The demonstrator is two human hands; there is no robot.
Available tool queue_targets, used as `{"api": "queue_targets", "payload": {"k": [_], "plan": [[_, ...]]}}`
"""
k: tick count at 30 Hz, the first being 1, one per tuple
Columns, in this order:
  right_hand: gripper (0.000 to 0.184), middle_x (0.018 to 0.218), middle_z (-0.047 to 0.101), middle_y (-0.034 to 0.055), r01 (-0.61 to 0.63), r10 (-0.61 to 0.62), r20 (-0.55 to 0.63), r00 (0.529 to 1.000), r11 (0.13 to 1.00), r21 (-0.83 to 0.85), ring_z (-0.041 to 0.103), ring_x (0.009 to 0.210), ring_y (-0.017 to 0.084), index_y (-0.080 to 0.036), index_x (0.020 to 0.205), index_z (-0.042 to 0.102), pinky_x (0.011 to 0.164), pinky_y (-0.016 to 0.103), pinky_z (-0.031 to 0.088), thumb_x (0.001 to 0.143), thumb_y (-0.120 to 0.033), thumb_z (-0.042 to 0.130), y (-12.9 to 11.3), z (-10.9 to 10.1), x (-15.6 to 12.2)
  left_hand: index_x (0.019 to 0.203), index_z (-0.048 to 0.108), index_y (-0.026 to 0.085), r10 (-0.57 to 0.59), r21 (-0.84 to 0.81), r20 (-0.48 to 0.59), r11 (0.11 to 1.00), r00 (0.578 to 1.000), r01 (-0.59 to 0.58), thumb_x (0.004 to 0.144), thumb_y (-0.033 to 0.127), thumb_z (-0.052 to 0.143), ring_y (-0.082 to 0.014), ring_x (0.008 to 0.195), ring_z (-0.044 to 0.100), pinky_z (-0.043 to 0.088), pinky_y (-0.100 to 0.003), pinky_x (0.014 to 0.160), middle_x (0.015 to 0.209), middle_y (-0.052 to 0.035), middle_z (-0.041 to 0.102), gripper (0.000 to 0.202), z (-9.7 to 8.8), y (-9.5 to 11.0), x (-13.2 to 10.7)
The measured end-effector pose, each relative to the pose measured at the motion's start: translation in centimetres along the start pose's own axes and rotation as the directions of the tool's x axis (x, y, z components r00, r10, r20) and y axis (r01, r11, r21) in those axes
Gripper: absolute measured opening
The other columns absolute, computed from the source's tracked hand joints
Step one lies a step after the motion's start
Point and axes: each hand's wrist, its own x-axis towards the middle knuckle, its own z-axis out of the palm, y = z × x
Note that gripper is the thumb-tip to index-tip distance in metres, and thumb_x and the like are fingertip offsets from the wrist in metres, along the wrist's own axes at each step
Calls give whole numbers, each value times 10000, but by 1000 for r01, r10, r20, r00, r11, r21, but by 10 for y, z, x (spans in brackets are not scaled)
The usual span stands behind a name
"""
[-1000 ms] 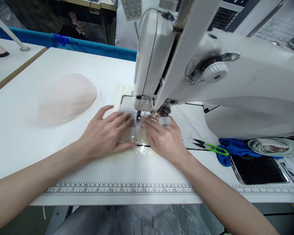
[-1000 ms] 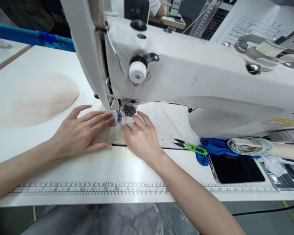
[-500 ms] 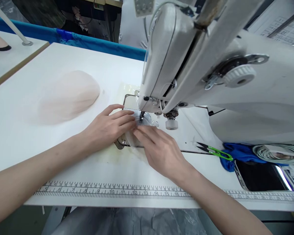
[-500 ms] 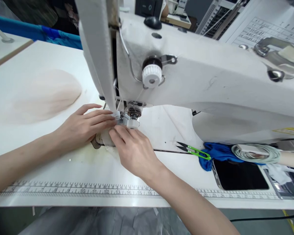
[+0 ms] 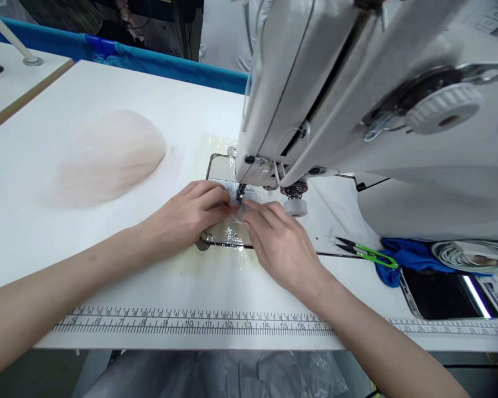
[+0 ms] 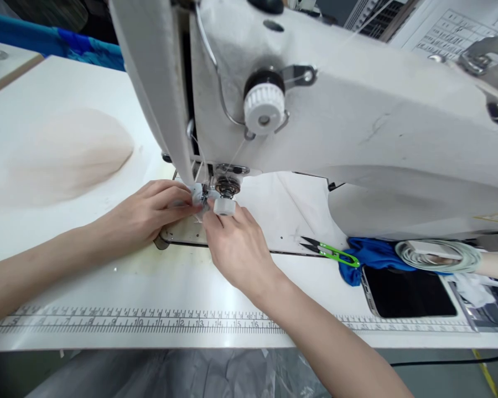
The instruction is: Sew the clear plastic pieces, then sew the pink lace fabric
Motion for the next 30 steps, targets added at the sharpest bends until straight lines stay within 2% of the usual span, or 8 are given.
{"api": "queue_targets", "payload": {"k": [2, 4, 7, 13, 22, 30], "plan": [[231, 1222, 675, 106, -4, 4, 2, 1000, 999, -33, 597, 997, 236, -117, 1013, 667, 784, 361, 507, 944, -115, 447, 4, 2, 1, 1201, 650, 156, 22, 62, -8, 998, 1000, -21, 975, 134, 420, -263, 1178, 540, 483, -399, 953, 1150, -97, 671, 323, 0, 3, 0], [270, 1044, 734, 114, -16, 15, -12, 1000, 997, -80, 602, 965, 252, -86, 1123, 645, 761, 378, 486, 959, -154, 442, 7, 3, 3, 1230, 634, 154, 48, 133, 7, 990, 999, -48, 967, 101, 395, -267, 1221, 532, 466, -408, 986, 1220, -82, 667, 359, -1, 4, -1], [353, 888, 747, 111, -21, 17, -33, 999, 990, -137, 591, 991, 267, -63, 1242, 598, 798, 395, 456, 992, -230, 413, 10, 4, 4, 1296, 585, 152, 79, 214, 65, 973, 995, -91, 946, 65, 379, -269, 1285, 508, 419, -436, 1055, 1304, -66, 633, 415, -4, 6, -2], [349, 1003, 749, 94, -4, -2, -40, 999, 988, -153, 569, 1049, 256, -124, 1197, 655, 872, 390, 422, 1006, -282, 409, 13, 6, 5, 1309, 570, 139, 67, 275, 88, 957, 994, -89, 944, 73, 397, -301, 1311, 497, 391, -492, 1073, 1310, -115, 623, 410, -7, 12, -3], [331, 1019, 754, 76, -9, 1, -57, 998, 991, -136, 580, 1065, 247, -166, 1118, 704, 915, 395, 407, 1006, -281, 414, 14, 7, 3, 1304, 572, 157, 31, 243, 92, 969, 995, -53, 954, 81, 397, -272, 1322, 492, 397, -480, 1076, 1317, -106, 617, 398, -7, 15, -2], [322, 1044, 750, 72, 1, -11, -74, 997, 992, -127, 576, 1110, 235, -165, 1052, 723, 948, 394, 374, 1003, -288, 430, 13, 7, 2, 1320, 556, 149, 37, 288, 97, 955, 995, -64, 933, 65, 398, -258, 1309, 505, 385, -478, 1076, 1305, -112, 626, 427, -6, 17, -1]]}}
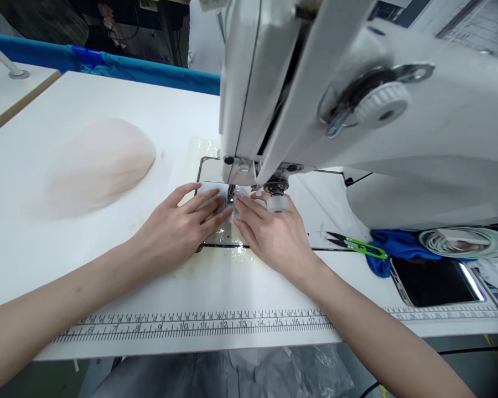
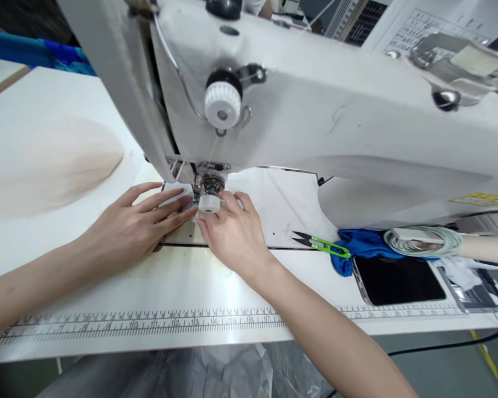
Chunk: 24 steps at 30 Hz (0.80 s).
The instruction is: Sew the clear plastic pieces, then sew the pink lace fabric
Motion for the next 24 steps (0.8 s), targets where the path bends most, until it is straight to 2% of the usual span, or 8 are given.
{"api": "queue_targets", "payload": {"k": [5, 10, 16, 19, 24], "plan": [[312, 1028, 753, 66, 43, -42, -55, 998, 999, 26, 603, 1035, 233, -159, 1084, 705, 971, 410, 358, 973, -362, 496, -2, -3, -3, 1330, 554, 152, -28, -25, -20, 999, 999, 27, 891, 46, 439, -266, 1299, 512, 389, -471, 1070, 1323, -116, 612, 466, 1, 2, 0], [196, 954, 756, 36, 61, -55, -126, 991, 997, 44, 631, 925, 190, -188, 996, 721, 920, 367, 395, 947, -191, 531, -4, 0, -4, 1348, 535, 180, -55, -19, -5, 998, 998, 55, 881, 37, 438, -260, 1309, 503, 379, -472, 1083, 1351, -91, 592, 498, 3, 3, -1], [246, 942, 751, -57, 85, -74, -133, 988, 993, 77, 633, 896, 145, -242, 863, 703, 901, 323, 448, 940, -107, 513, -4, 1, -4, 1335, 519, 76, -23, 34, -38, 999, 999, 25, 918, 48, 427, -259, 1290, 523, 380, -481, 1074, 1290, -127, 632, 428, 2, 2, -4], [295, 946, 747, -81, 120, -109, -159, 981, 991, 60, 640, 875, 131, -265, 837, 687, 906, 323, 453, 938, -68, 492, -3, 1, -5, 1291, 561, 113, -10, 43, -59, 999, 998, 13, 913, 45, 431, -253, 1275, 540, 393, -476, 1068, 1295, -99, 631, 405, 1, 2, -5], [247, 909, 742, -72, 153, -136, -236, 962, 987, 55, 637, 840, 121, -231, 812, 670, 920, 314, 446, 899, -38, 542, -2, 4, -5, 1271, 570, 158, -38, 43, -40, 998, 998, 39, 918, 50, 405, -224, 1289, 529, 406, -467, 1088, 1306, -54, 630, 405, 0, 3, -5]]}}
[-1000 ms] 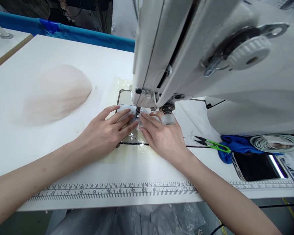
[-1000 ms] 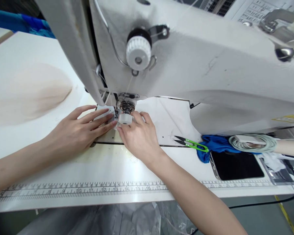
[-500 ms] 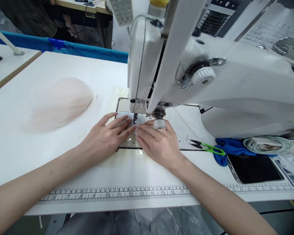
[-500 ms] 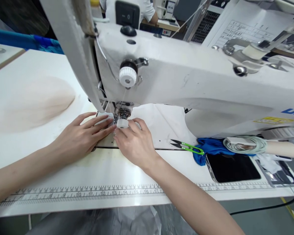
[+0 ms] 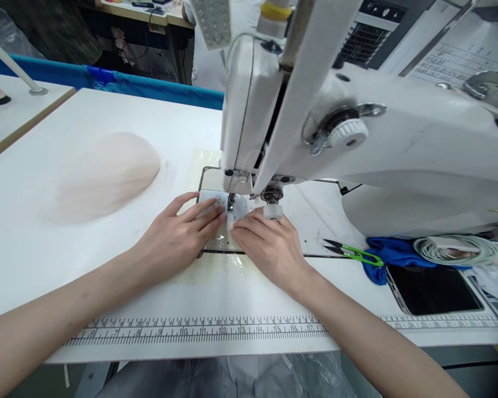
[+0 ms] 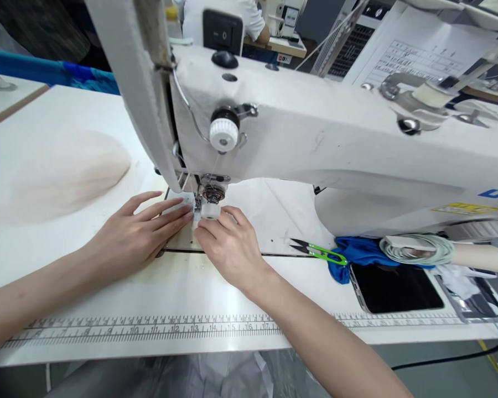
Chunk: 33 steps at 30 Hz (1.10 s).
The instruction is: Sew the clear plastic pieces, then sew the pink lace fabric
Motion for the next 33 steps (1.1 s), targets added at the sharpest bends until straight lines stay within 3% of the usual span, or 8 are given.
{"api": "queue_targets", "payload": {"k": [5, 11, 17, 27, 33], "plan": [[246, 916, 744, -45, -15, 14, 13, 1000, 999, 37, 630, 850, 132, -208, 823, 681, 903, 307, 439, 889, -19, 539, 0, 1, 1, 1260, 574, 144, -13, 9, 12, 1000, 1000, 13, 932, 79, 377, -217, 1293, 524, 379, -444, 1133, 1308, -39, 633, 388, 1, 0, 1], [191, 877, 742, -29, -19, 21, -28, 999, 998, 59, 633, 842, 152, -179, 819, 688, 873, 309, 435, 866, -26, 586, 2, 6, 1, 1288, 576, 116, -5, -2, -4, 1000, 1000, 5, 914, 61, 427, -254, 1285, 526, 375, -471, 1094, 1301, -95, 630, 406, 3, -1, 2], [180, 804, 738, -18, -53, 53, 22, 998, 999, 12, 634, 852, 172, -191, 855, 707, 845, 312, 440, 876, -57, 590, 5, 8, 5, 1284, 587, 128, -30, -7, -13, 1000, 999, 30, 929, 86, 425, -272, 1274, 531, 363, -480, 1084, 1297, -79, 636, 393, 5, -5, 5], [213, 1086, 733, 13, -158, 140, 119, 983, 976, 151, 631, 938, 182, -177, 1025, 716, 909, 346, 420, 970, -215, 514, -1, -2, 0, 1242, 616, 129, -27, 3, -65, 1000, 998, 28, 961, 128, 416, -251, 1213, 582, 377, -468, 1059, 1247, -58, 668, 345, 1, 0, 8], [213, 1120, 728, -8, -112, 99, 121, 988, 988, 107, 633, 959, 188, -178, 1004, 729, 970, 366, 397, 967, -235, 527, -1, -6, -1, 1233, 627, 148, -52, -21, -50, 998, 997, 51, 960, 159, 413, -258, 1233, 567, 355, -487, 1092, 1238, -61, 673, 347, 0, 1, 8]]}}
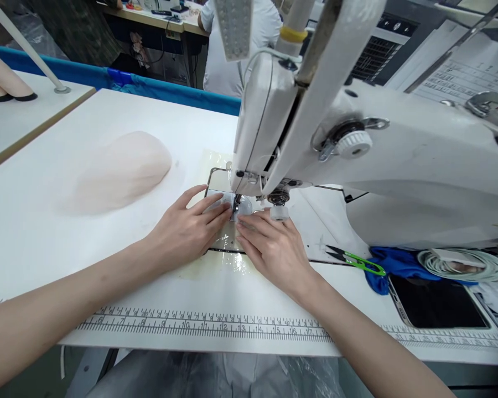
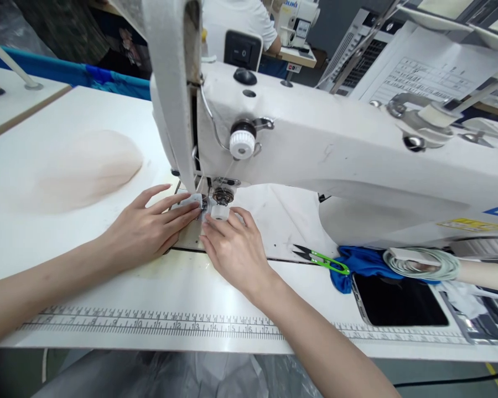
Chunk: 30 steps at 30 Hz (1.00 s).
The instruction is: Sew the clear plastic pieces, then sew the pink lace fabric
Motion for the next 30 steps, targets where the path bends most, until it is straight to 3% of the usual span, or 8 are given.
{"api": "queue_targets", "payload": {"k": [9, 17, 24, 30], "plan": [[247, 1148, 714, -4, -33, 32, 61, 998, 999, 5, 621, 979, 202, -200, 1031, 735, 982, 388, 397, 978, -277, 506, 0, -4, 0, 1217, 637, 120, -9, 14, 9, 1000, 1000, 9, 947, 182, 432, -274, 1240, 560, 367, -500, 1098, 1236, -75, 673, 344, 1, -1, 3], [303, 1204, 687, 59, -71, 73, 154, 985, 997, -19, 584, 1087, 243, -186, 1164, 690, 982, 418, 414, 978, -323, 494, 3, -2, 3, 1251, 606, 103, -64, -2, 27, 998, 998, 64, 960, 204, 388, -269, 1266, 538, 331, -497, 1126, 1271, -72, 653, 377, 8, -4, 5], [297, 1230, 670, 48, -79, 83, 132, 988, 996, -41, 573, 1116, 253, -216, 1186, 679, 985, 429, 424, 974, -320, 499, 8, 1, 4, 1270, 591, 110, -123, -76, 39, 989, 992, 125, 954, 215, 399, -292, 1301, 504, 308, -533, 1143, 1296, -86, 635, 385, 11, -4, 6], [308, 1140, 708, 107, -127, 137, 113, 984, 988, -93, 588, 1112, 269, -186, 1183, 684, 925, 433, 468, 978, -301, 485, 13, 4, 4, 1272, 594, 148, -152, -113, 20, 982, 988, 154, 956, 221, 432, -274, 1273, 537, 333, -525, 1132, 1289, -96, 640, 362, 8, -5, 4]]}}
